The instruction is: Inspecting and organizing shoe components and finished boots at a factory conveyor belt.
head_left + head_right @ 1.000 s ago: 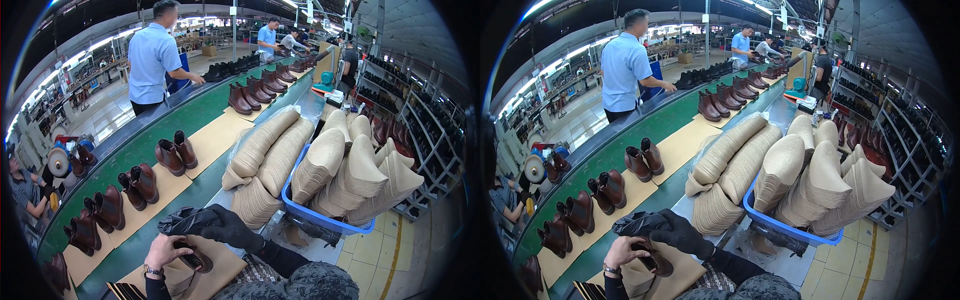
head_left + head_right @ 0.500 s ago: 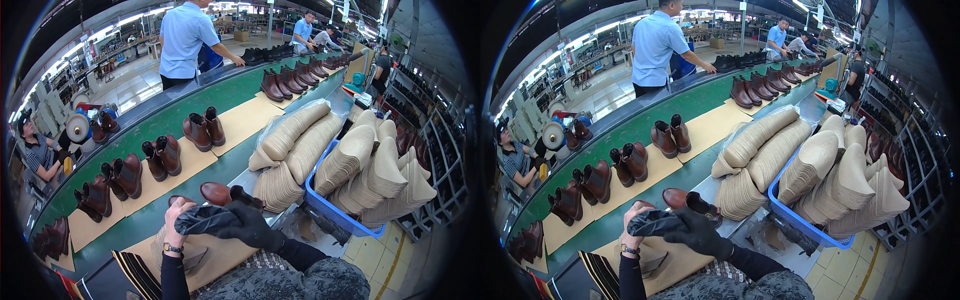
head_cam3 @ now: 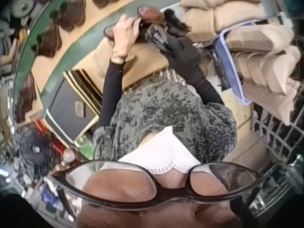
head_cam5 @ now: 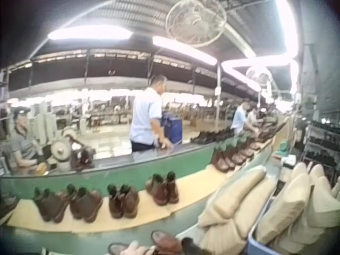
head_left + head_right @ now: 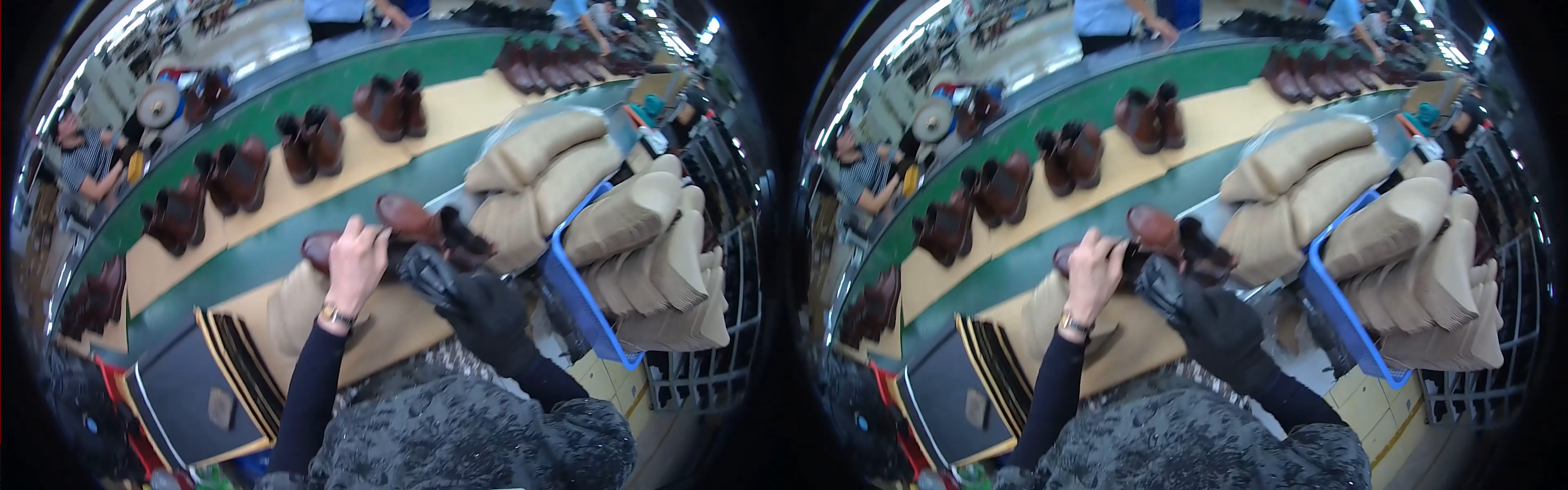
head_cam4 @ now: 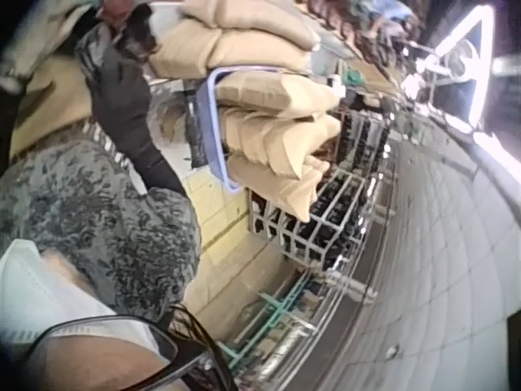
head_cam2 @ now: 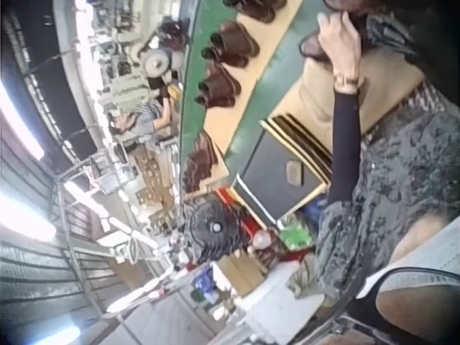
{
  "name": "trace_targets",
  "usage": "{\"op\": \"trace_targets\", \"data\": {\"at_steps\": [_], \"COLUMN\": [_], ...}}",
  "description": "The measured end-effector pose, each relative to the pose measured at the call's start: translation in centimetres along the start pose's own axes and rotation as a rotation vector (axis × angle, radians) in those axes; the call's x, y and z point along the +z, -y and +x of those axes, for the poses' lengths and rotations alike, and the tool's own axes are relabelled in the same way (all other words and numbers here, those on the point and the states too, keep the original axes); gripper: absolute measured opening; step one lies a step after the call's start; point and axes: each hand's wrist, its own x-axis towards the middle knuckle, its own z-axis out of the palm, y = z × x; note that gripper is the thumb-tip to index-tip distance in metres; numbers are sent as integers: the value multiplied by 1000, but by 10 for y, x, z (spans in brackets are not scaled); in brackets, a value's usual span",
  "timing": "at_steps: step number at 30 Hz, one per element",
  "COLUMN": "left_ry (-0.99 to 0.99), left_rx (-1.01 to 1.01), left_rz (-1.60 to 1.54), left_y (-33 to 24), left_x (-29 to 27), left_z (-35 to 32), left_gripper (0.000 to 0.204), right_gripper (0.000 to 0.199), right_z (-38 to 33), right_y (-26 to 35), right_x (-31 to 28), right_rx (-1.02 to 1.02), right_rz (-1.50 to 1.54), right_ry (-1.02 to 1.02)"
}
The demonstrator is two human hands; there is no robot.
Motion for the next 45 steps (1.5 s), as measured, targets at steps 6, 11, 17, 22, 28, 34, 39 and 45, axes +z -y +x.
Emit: {"op": "trace_targets", "data": {"at_steps": [6,11,17,22,28,34,39,45], "left_ry": [1,23,83,130,113,-163,-175,-392], "left_rx": [-72,156,238,357,343,370,191,678], "left_rz": [19,-33,65,91,150,171,-309,-775], "left_y": [2,-29,-55,-75,-73,-77,-41,-85], "left_x": [-8,3,-2,9,4,-38,-128,-126], "left_z": [-4,-16,-48,-69,-74,-43,3,23], "left_gripper": [9,10,17,26,26,44,110,63], "right_gripper": [50,49,31,20,33,37,40,44], "right_z": [0,7,6,-7,-30,-22,22,22], "right_y": [9,11,-10,-64,-53,-54,-33,-8], "right_x": [-2,-14,10,53,82,87,104,131], "right_rx": [-86,192,-102,-305,-48,-37,-23,-26], "right_rz": [-40,14,45,450,415,449,473,532], "right_ry": [13,209,334,611,620,560,508,439]}}
